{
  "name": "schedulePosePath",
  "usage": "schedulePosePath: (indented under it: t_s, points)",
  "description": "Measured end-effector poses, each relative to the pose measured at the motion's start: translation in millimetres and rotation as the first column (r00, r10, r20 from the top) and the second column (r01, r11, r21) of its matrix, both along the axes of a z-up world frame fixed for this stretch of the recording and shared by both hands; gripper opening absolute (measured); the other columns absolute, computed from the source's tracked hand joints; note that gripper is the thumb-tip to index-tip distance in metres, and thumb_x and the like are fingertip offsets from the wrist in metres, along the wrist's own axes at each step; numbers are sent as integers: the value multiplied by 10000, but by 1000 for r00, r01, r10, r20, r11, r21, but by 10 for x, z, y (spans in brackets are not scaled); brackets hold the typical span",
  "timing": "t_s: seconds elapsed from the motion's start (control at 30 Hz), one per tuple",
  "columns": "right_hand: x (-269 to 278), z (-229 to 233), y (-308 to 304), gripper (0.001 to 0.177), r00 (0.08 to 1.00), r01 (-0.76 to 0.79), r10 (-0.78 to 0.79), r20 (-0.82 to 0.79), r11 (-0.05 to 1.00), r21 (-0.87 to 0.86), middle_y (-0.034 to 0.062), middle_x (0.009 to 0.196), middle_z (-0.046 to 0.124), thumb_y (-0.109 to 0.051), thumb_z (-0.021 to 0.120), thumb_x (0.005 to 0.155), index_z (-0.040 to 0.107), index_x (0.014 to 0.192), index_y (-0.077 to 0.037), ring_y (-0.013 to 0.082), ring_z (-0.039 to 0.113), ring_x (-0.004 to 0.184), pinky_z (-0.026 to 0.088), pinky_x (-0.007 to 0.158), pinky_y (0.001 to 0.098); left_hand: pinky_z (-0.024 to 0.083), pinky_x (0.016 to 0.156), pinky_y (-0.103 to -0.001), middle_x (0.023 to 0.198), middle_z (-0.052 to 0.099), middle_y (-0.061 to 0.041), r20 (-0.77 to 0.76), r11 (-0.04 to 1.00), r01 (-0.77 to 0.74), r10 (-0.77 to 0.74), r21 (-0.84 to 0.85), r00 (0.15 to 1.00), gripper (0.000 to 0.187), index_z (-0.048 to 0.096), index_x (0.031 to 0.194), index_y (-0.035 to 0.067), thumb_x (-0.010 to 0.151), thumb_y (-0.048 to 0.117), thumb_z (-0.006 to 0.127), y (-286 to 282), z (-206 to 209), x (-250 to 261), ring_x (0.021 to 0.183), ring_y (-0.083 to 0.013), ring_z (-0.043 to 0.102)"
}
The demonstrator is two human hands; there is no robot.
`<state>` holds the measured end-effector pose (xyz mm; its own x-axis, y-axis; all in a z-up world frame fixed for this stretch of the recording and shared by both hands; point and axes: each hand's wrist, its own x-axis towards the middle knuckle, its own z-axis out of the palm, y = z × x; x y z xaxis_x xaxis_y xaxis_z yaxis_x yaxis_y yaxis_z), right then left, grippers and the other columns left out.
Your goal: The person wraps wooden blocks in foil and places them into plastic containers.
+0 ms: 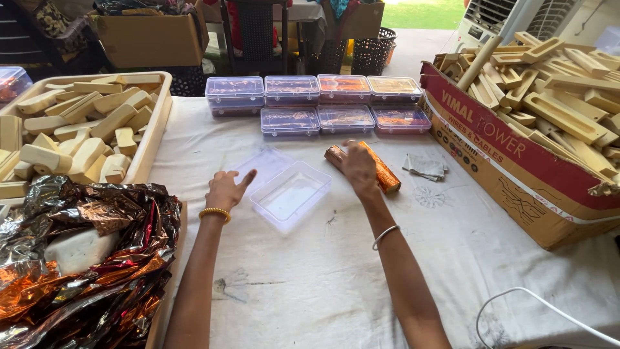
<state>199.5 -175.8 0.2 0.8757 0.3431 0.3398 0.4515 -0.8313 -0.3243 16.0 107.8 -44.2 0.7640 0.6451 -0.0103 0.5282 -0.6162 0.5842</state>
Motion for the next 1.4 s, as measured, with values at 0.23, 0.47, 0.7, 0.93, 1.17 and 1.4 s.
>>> schedulePosePath:
  t_s: [0.23, 0.47, 0.7, 0.93, 1.17, 1.4]
  points:
    - [137, -146, -235, 356, 979, 191, -195, -57, 980, -59, 200, 1077, 726, -309, 815, 857, 724, 1118, -85, 367, 699, 1041, 575, 894, 470, 529, 1026, -574, 1538, 318, -241, -188, 992, 125, -129, -35, 974, 1391, 359, 1511, -11, 543, 948, 639, 32, -45, 68, 1374, -434, 455]
    - [349, -321, -321, 495, 969, 142, -127, -214, 988, 58, 113, 1092, 763, -306, 887, 754, 724, 1188, -134, 264, 731, 994, 571, 922, 412, 419, 1108, -619, 1624, -114, -399, -308, 971, 239, -236, -27, 922, 1495, 280, 1517, -93, 505, 915, 723, 34, -46, 46, 1426, -609, 280]
    - [451, -457, -313, 624, 942, 37, -1, -335, 994, 99, 133, 1098, 741, -305, 933, 679, 660, 1207, -114, 244, 704, 1050, 545, 956, 387, 518, 1101, -482, 1589, -4, -467, -439, 948, 318, -297, -27, 848, 1550, 185, 1569, -88, 480, 881, 713, -89, -9, -3, 1319, -603, 483]
    - [306, -361, -266, 698, 956, 58, -35, -292, 996, 71, 164, 1110, 717, -288, 951, 654, 602, 1223, -86, 280, 696, 1045, 542, 960, 386, 453, 1130, -492, 1567, -14, -481, -411, 935, 355, -330, -17, 850, 1553, 172, 1562, -98, 508, 882, 755, -42, -77, 30, 1335, -583, 450]
    - [136, 156, -357, 669, 921, -1, 152, -360, 922, 388, 132, 1053, 746, -279, 914, 689, 624, 1264, -95, 208, 746, 900, 615, 823, 366, 379, 1183, -454, 1580, 246, -319, -87, 887, 439, -454, -144, 887, 1312, 362, 1547, 95, 475, 607, 919, -31, 23, 0, 1429, -444, 406]
    - [-535, 763, -239, 644, 605, -331, 555, -571, 828, 453, 173, 1020, 764, -334, 802, 796, 577, 1353, -104, 224, 746, 889, 596, 723, 336, 379, 1185, -431, 1587, 400, -121, 289, 766, 552, -475, -329, 831, 1066, 415, 1511, 163, 586, 111, 943, -143, 154, -27, 1476, -311, 359]
